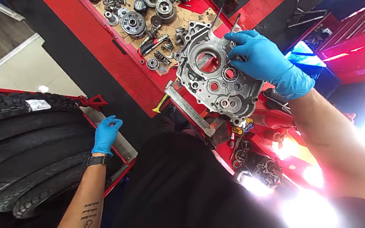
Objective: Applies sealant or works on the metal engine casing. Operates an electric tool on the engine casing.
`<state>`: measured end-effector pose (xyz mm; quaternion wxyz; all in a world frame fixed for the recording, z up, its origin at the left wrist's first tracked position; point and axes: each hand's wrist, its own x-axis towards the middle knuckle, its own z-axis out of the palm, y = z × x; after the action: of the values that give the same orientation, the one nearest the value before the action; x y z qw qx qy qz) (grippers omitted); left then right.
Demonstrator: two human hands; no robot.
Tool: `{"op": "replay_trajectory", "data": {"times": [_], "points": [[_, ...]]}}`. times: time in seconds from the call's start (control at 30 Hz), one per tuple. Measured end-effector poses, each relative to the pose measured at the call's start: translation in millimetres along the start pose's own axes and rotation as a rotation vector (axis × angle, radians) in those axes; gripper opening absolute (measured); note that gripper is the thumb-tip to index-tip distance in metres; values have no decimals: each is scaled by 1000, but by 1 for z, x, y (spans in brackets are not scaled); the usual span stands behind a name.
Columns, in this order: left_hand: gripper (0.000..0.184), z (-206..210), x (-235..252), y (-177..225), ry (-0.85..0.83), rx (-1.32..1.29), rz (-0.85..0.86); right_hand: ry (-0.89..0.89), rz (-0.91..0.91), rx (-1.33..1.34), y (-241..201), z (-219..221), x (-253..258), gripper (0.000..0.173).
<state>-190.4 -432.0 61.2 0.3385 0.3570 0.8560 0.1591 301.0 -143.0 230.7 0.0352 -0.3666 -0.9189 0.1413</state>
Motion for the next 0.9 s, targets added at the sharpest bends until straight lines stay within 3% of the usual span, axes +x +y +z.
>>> {"op": "replay_trajectory", "data": {"times": [0.9], "points": [[24,13,0,-11,-45,46,-25,-42,30,-59,-8,-2,6,15]]}}
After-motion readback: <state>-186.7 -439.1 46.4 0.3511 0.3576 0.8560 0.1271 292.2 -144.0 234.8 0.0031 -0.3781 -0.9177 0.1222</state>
